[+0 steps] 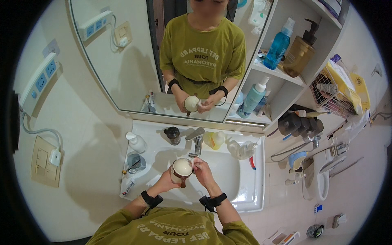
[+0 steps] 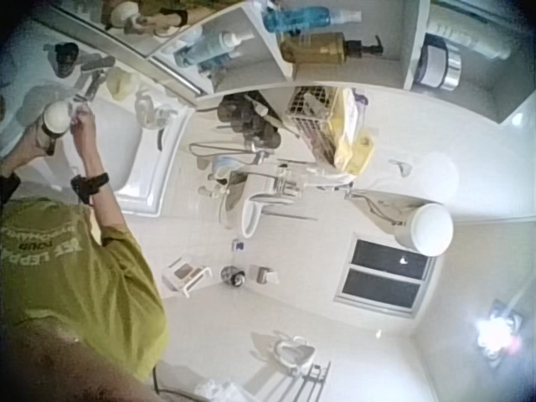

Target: Washing a small ceramic jar with soap and a sponge in a bathroom sink.

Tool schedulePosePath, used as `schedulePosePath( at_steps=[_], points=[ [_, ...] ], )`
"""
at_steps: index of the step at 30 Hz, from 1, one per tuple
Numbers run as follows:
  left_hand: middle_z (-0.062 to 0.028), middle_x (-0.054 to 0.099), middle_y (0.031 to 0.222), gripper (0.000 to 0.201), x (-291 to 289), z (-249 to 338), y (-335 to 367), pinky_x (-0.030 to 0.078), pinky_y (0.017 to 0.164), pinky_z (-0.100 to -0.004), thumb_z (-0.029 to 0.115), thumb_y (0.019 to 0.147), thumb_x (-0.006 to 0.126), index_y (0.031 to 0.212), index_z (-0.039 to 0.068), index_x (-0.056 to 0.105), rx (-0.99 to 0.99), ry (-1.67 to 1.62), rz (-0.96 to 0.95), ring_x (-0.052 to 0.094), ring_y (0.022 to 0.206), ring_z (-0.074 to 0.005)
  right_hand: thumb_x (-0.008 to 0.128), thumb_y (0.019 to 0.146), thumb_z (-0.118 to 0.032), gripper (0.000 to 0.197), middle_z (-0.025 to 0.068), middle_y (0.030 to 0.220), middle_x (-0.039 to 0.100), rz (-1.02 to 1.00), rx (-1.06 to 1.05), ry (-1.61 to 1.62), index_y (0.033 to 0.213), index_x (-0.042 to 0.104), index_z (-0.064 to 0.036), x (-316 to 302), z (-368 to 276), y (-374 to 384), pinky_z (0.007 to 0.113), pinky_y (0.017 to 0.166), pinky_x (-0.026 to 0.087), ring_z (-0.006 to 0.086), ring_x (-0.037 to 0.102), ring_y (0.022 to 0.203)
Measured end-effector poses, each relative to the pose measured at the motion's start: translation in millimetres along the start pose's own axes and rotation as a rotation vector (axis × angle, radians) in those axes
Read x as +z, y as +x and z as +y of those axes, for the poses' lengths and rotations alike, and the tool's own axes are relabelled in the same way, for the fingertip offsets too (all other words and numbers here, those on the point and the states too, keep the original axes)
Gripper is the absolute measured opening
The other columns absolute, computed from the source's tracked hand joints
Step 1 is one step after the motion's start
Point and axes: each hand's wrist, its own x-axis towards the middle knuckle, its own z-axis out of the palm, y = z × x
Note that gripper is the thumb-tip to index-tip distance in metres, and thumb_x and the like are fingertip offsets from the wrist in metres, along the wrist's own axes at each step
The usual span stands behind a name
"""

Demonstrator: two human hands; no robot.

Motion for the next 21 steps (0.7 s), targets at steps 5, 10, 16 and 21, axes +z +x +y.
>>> schedulePosePath(
  at_steps=[5, 10, 16, 21],
  points=[
    [-0.0134, 0.054, 0.11, 0.075, -1, 6, -2, 0.042, 0.087, -0.0321, 0.012, 0.056, 0.074, 0.121, 0.001, 0.037, -0.015, -0.053, -0.01, 0.054, 0.103, -0.0227, 0.046, 0.077, -0.008, 0.006, -0.0012, 0.072, 0.042, -0.021, -0.046, -0.063, 0.075, 0.05, -0.0042, 7, 0, -1, 0.022, 0.066, 0.031, 0.0083, 0.035, 0.067],
    [-0.0139, 0.053, 0.113, 0.077, 3, 8, -1, 0.041, 0.089, -0.0331, 0.009, 0.055, 0.074, 0.122, 0.001, 0.036, 0.005, -0.058, -0.031, 0.053, 0.106, -0.0234, 0.044, 0.08, -0.011, 0.009, -0.0015, 0.072, 0.042, 0.03, -0.035, 0.029, 0.077, 0.05, -0.0039, -14, 12, 1, 0.021, 0.064, 0.03, 0.0078, 0.035, 0.065],
    [-0.0156, 0.056, 0.108, 0.07, 8, -10, 3, 0.043, 0.086, -0.0348, 0.013, 0.058, 0.074, 0.117, 0.001, 0.039, -0.039, 0.029, -0.013, 0.054, 0.103, -0.0276, 0.043, 0.09, -0.016, 0.015, -0.0023, 0.077, 0.046, 0.191, -0.075, -0.257, 0.089, 0.05, -0.002, 5, 8, 3, 0.02, 0.069, 0.034, 0.0064, 0.039, 0.071],
    [-0.0177, 0.058, 0.099, 0.063, 11, -1, 8, 0.046, 0.079, -0.0361, 0.02, 0.058, 0.076, 0.107, 0.001, 0.042, -0.048, 0.12, 0.009, 0.058, 0.093, -0.031, 0.04, 0.091, -0.01, 0.014, 0.0028, 0.083, 0.051, 0.387, -0.383, -0.582, 0.088, 0.05, -0.0011, 7, 23, 4, 0.023, 0.075, 0.039, 0.01, 0.046, 0.078]
  ],
)
